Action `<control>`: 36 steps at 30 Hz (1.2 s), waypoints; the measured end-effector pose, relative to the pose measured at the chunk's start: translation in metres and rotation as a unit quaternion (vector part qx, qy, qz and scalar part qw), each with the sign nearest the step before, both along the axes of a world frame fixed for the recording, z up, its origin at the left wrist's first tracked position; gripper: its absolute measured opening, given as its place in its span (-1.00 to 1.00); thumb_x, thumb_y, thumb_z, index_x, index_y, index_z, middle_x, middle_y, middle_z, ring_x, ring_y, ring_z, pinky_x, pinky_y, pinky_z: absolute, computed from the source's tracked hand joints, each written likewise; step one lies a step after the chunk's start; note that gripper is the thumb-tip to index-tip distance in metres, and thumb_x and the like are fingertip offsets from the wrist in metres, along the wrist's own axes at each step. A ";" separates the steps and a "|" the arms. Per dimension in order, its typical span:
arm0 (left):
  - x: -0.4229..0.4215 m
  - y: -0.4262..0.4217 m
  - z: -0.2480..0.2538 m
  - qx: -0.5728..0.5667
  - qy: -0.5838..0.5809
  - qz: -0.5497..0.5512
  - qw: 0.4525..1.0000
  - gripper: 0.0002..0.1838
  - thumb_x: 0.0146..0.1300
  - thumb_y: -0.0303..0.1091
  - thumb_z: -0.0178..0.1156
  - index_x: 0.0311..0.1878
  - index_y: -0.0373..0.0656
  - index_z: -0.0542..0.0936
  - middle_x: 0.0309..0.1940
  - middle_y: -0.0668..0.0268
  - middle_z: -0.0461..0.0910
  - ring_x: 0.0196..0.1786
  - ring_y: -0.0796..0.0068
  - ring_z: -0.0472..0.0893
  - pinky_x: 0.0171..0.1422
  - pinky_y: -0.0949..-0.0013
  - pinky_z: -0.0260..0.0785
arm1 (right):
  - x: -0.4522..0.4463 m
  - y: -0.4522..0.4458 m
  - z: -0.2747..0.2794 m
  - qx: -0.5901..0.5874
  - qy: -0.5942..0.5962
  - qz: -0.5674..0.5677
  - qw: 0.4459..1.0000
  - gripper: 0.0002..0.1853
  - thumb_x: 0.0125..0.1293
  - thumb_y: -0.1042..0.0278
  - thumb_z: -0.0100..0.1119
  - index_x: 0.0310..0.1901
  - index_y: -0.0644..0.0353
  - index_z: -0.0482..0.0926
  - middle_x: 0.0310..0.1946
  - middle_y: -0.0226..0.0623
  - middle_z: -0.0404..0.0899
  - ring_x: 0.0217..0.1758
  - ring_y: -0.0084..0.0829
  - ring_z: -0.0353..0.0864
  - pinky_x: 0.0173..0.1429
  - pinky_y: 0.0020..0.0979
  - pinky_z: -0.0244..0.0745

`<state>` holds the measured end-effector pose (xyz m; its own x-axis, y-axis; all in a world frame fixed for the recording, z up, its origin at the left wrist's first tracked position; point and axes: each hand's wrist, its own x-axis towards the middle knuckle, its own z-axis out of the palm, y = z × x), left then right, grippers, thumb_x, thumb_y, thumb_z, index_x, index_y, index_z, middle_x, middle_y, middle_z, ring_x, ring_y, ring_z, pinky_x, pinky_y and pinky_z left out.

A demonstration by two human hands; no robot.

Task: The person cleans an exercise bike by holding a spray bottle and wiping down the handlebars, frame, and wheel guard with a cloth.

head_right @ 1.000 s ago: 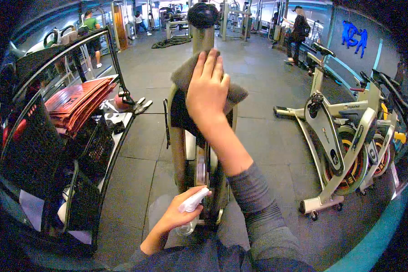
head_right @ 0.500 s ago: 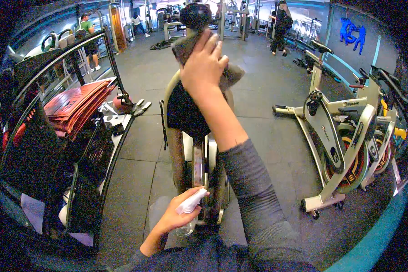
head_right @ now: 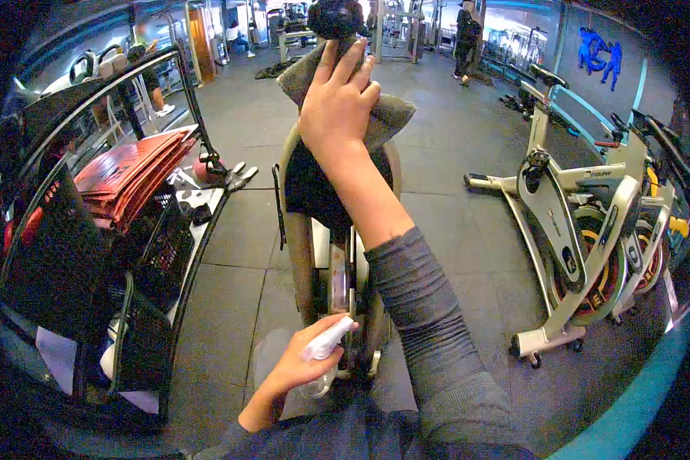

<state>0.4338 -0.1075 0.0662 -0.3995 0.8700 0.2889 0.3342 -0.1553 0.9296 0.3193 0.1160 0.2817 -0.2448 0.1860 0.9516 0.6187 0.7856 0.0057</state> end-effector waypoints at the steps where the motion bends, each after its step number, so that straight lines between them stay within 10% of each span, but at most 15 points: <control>1: 0.001 0.001 -0.001 0.001 -0.002 -0.002 1.000 -0.39 0.11 -0.46 0.18 0.30 -0.16 0.39 0.13 0.15 0.58 0.17 0.11 0.57 0.28 0.25 0.36 | 0.002 0.000 0.000 0.003 -0.001 -0.007 1.000 0.01 0.04 0.13 0.34 0.47 0.28 0.03 0.41 0.31 0.07 0.38 0.13 0.30 0.21 0.01 0.32; 19: -0.001 0.000 0.006 0.007 0.000 -0.021 1.000 -0.41 0.15 -0.55 0.17 0.31 -0.29 0.37 0.14 0.19 0.59 0.16 0.41 0.56 0.24 0.40 0.38 | 0.005 0.009 0.002 0.018 -0.003 0.020 1.000 -0.28 0.22 0.27 0.06 0.43 0.23 0.18 0.36 0.34 0.16 0.35 0.19 0.31 0.29 0.00 0.26; 28: 0.000 0.000 0.008 -0.015 0.013 -0.007 1.000 -0.43 0.15 -0.55 0.17 0.29 -0.29 0.37 0.11 0.19 0.61 0.19 0.40 0.55 0.29 0.39 0.34 | 0.050 -0.009 -0.036 0.024 -0.095 0.058 0.993 -0.02 -0.02 0.22 0.42 0.47 0.07 0.15 0.42 0.32 0.05 0.36 0.20 0.31 0.27 -0.04 0.34; 36: 0.000 -0.001 0.010 0.002 0.000 -0.018 1.000 -0.43 0.17 -0.57 0.16 0.30 -0.29 0.37 0.13 0.19 0.60 0.19 0.45 0.54 0.28 0.40 0.35 | 0.020 0.005 -0.008 0.031 -0.051 0.030 0.998 -0.39 0.29 0.28 -0.03 0.41 0.03 0.30 0.35 0.39 0.18 0.35 0.21 0.32 0.32 -0.03 0.24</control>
